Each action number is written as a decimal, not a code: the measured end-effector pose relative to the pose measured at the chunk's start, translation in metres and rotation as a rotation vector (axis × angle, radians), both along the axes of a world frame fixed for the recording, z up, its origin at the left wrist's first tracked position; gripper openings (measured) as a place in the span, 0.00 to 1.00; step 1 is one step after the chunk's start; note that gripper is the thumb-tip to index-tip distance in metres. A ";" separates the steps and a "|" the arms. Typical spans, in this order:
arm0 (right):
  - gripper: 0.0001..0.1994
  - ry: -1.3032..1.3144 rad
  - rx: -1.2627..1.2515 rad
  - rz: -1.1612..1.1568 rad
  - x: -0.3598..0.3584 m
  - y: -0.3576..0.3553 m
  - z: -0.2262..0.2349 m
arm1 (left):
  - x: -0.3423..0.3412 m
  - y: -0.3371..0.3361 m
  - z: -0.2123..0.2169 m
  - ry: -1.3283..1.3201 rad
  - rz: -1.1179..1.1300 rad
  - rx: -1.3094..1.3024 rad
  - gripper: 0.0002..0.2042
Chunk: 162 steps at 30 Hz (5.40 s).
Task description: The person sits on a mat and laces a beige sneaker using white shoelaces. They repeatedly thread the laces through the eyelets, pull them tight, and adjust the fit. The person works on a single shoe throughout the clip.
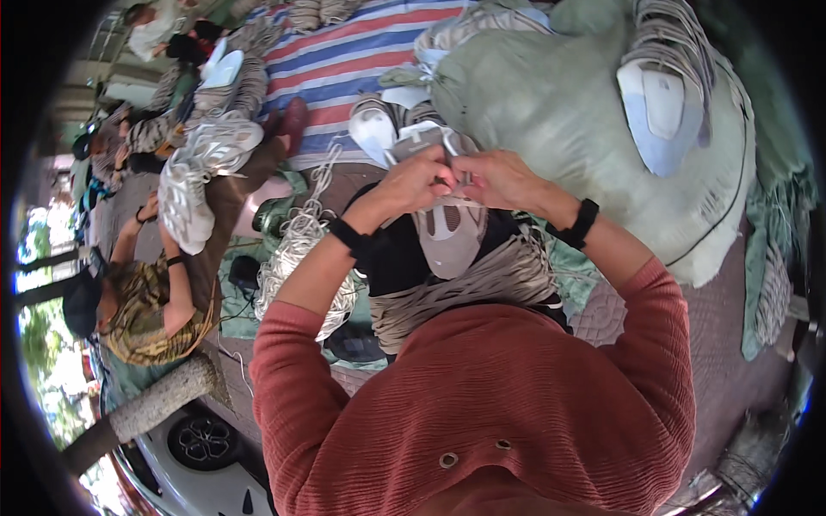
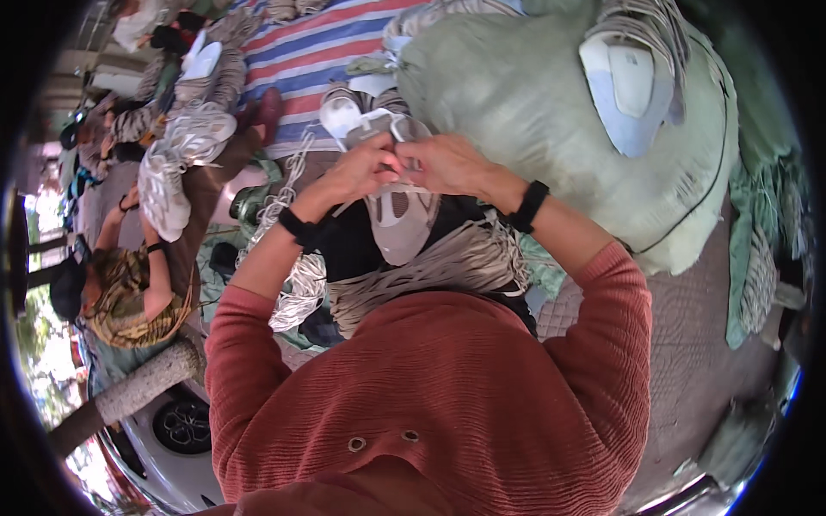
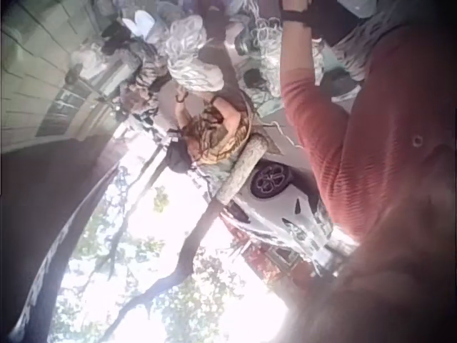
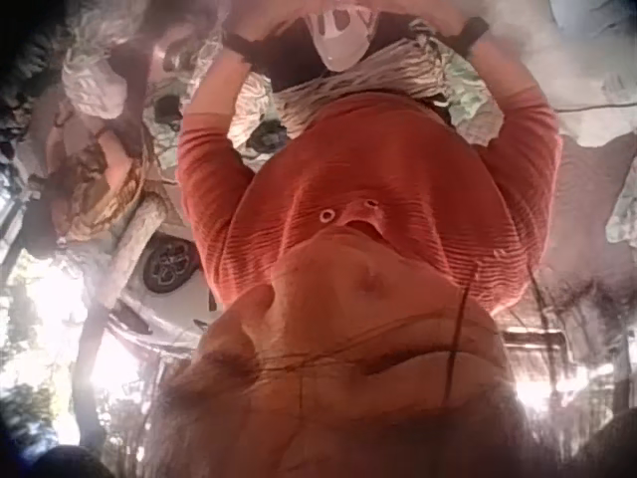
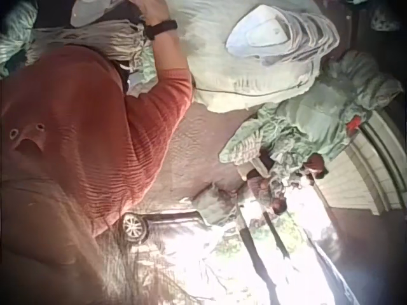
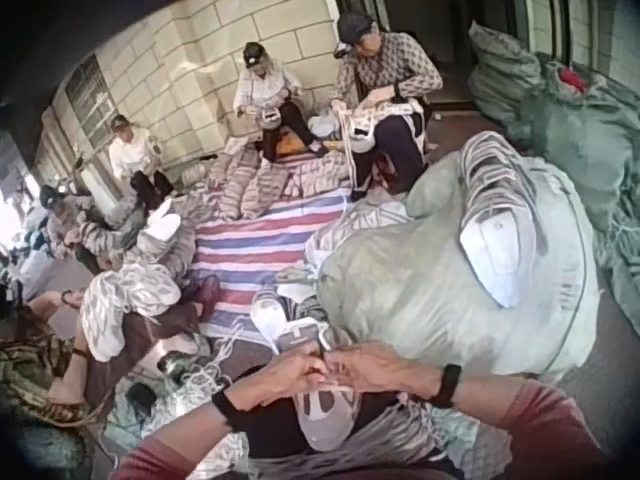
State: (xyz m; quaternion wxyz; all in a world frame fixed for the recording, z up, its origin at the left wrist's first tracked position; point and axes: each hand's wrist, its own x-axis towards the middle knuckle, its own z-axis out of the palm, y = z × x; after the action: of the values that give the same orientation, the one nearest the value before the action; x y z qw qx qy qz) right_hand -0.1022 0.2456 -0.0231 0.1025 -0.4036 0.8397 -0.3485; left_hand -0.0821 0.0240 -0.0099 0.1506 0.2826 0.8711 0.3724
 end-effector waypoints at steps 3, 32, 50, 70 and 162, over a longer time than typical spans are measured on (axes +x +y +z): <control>0.11 -0.024 -0.031 0.064 0.000 0.006 0.005 | -0.004 0.001 0.019 0.116 0.043 -0.178 0.07; 0.07 0.186 -0.204 0.015 0.021 0.024 0.016 | 0.060 -0.041 0.042 0.497 0.366 -0.129 0.06; 0.05 -1.496 -0.800 -0.387 0.026 -0.003 0.001 | 0.053 0.017 0.020 0.387 0.256 -0.126 0.08; 0.05 -0.232 -0.199 0.189 -0.007 -0.014 0.020 | 0.056 0.002 0.012 0.404 0.428 0.048 0.10; 0.05 0.108 -0.113 0.116 -0.013 -0.018 -0.001 | 0.000 -0.072 0.105 -0.835 0.481 1.234 0.16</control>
State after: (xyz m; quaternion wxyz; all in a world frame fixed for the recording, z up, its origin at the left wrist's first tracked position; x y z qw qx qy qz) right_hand -0.1147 0.2275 -0.0241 0.0541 -0.4749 0.7982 -0.3667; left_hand -0.0821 -0.0478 0.0951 0.1965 -0.0449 0.4149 0.8872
